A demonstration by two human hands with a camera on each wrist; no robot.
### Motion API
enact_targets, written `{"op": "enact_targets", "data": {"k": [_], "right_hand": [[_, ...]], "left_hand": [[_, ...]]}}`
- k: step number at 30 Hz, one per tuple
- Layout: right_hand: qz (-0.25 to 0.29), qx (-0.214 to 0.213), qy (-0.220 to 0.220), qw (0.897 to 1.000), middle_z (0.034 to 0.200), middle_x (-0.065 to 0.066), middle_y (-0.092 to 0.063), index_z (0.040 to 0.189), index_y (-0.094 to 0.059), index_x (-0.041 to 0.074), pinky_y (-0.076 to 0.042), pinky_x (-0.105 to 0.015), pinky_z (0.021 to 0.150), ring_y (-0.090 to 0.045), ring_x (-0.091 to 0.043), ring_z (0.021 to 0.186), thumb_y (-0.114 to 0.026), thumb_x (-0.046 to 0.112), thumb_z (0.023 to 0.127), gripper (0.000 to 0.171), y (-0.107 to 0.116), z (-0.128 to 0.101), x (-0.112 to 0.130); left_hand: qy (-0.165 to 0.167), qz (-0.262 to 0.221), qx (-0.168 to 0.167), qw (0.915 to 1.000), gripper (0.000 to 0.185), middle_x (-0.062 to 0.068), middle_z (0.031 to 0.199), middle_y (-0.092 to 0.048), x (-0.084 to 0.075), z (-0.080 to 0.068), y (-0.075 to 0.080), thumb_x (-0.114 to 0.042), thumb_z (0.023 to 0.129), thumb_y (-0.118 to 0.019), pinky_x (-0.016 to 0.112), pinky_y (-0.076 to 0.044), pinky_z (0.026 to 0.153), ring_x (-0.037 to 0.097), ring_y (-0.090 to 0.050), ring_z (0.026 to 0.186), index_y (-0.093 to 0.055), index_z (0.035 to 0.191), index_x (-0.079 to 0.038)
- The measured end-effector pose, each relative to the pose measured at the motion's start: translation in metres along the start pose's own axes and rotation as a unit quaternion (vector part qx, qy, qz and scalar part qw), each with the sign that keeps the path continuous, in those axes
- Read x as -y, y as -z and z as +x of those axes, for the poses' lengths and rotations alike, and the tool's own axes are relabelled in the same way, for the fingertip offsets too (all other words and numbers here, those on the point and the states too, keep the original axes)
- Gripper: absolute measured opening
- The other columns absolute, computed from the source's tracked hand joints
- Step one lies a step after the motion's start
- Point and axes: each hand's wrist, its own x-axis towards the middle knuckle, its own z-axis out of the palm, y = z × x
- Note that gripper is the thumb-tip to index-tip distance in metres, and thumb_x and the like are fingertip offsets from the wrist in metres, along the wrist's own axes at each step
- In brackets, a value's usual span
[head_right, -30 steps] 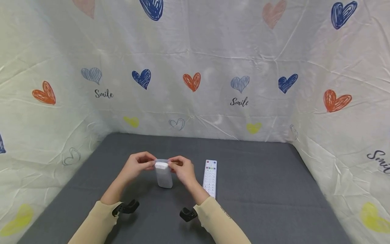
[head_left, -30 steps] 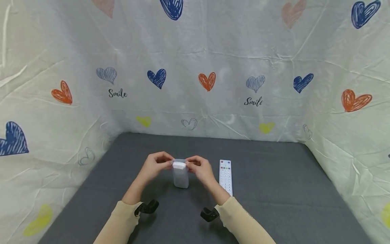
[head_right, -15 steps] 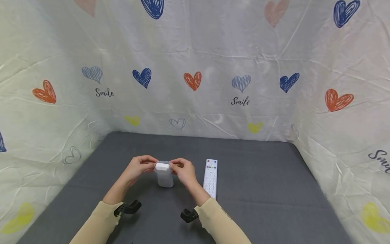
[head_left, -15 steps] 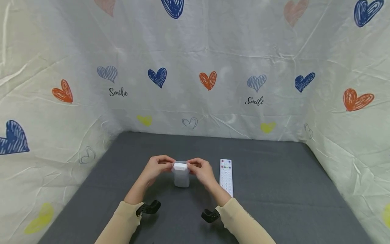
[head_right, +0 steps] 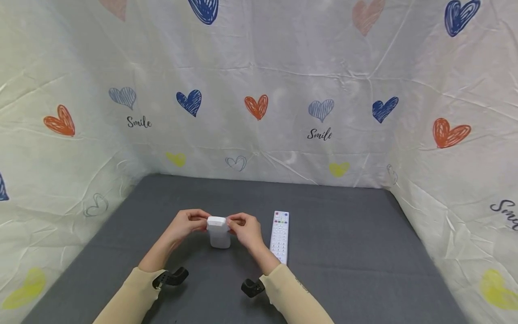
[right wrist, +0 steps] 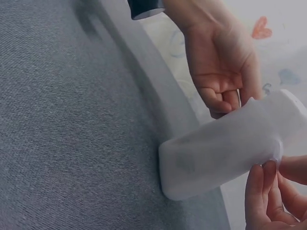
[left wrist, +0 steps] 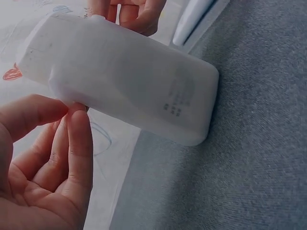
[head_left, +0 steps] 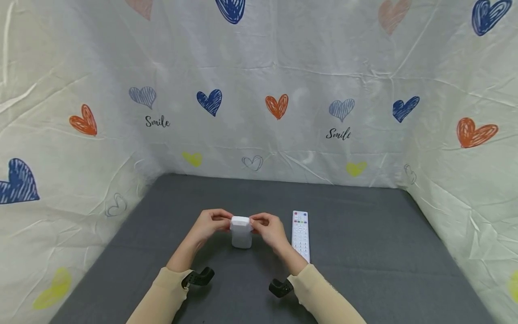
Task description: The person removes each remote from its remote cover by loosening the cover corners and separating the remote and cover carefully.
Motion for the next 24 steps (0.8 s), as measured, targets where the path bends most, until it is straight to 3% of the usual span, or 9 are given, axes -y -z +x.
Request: {"op": "enact_targets", "data": {"k": [5,9,15,21,24], "right_hand": [[0.004,0.003,-0.004,1.0,0.097,-0.026,-0.068,0.106,-0.063,-0.011,-0.054,-0.047,0.082,-0.066,-0.017,0.081,-0.06,0.004,0.091,0.022,-0.002,-0.01,0.017],[0.001,-0.003,-0.003,1.0,0.097,-0.026,-0.068,0.106,-0.063,-0.012,-0.054,-0.047,0.083,-0.065,-0.017,0.082,-0.06,0.003,0.091,0.022,-0.004,-0.017,0.027],[-0.008,-0.018,0.012,1.0,0.096,-0.027,-0.067,0.103,-0.064,-0.012,-0.055,-0.047,0.08,-0.066,-0.019,0.08,-0.061,0.002,0.09,0.02,-0.006,-0.019,0.026],[-0.027,-0.03,0.027,0.999,0.093,-0.029,-0.067,0.101,-0.065,-0.011,-0.055,-0.051,0.078,-0.068,-0.035,0.082,-0.061,0.002,0.089,0.018,-0.007,-0.019,0.022],[-0.027,-0.034,0.025,0.999,0.091,-0.025,-0.069,0.1,-0.067,-0.008,-0.056,-0.047,0.076,-0.068,-0.031,0.08,-0.063,0.005,0.089,0.017,-0.008,-0.012,0.009]], "left_hand": [[-0.002,-0.002,-0.003,1.0,0.021,0.007,0.092,-0.07,0.003,-0.001,0.0,-0.002,0.087,-0.063,0.042,-0.056,0.075,0.013,-0.065,0.075,-0.064,0.105,0.007],[0.003,-0.013,-0.012,0.9998,0.021,0.006,0.09,-0.07,0.006,-0.001,-0.001,0.001,0.085,-0.063,0.035,-0.057,0.071,0.013,-0.065,0.074,-0.064,0.104,0.009],[0.01,-0.021,-0.028,0.9993,0.019,0.005,0.088,-0.07,0.011,0.002,-0.004,0.003,0.084,-0.063,0.03,-0.056,0.069,0.013,-0.065,0.073,-0.064,0.103,0.008],[0.007,-0.032,-0.032,0.9989,0.018,0.004,0.086,-0.07,0.017,0.004,-0.006,0.004,0.084,-0.063,0.031,-0.057,0.069,0.013,-0.066,0.073,-0.063,0.102,0.009],[0.007,-0.037,-0.03,0.9988,0.018,0.004,0.084,-0.07,0.017,0.004,-0.006,0.005,0.084,-0.063,0.031,-0.057,0.068,0.013,-0.066,0.073,-0.063,0.101,0.009]]}}
